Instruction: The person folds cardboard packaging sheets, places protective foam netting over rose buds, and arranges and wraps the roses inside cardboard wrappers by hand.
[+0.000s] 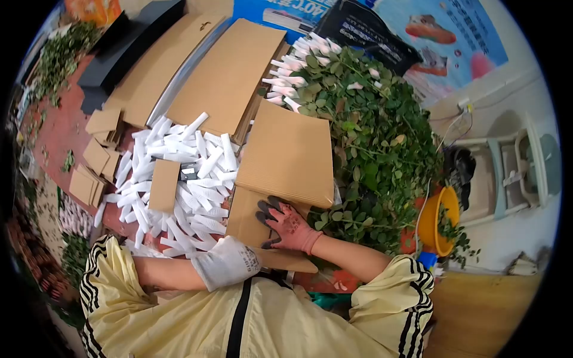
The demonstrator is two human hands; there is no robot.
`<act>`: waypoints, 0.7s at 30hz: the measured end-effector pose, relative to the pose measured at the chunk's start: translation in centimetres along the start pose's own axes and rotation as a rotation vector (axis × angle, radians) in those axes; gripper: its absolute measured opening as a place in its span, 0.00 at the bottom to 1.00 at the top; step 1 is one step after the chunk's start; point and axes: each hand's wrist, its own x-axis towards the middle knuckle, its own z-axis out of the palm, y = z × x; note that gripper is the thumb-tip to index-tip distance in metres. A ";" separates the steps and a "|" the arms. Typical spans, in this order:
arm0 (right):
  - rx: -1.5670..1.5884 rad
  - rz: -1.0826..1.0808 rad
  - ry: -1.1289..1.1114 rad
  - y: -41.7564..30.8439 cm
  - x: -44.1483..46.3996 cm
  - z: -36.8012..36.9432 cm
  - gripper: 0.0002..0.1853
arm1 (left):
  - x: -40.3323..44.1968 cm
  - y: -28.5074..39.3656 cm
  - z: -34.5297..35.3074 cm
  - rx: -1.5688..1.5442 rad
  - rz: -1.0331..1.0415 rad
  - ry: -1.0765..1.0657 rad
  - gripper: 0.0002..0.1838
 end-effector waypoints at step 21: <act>0.306 -0.194 0.325 -0.5 -2.9 -6.9 0.31 | 7.1 -7.6 4.4 0.068 0.216 -0.143 0.19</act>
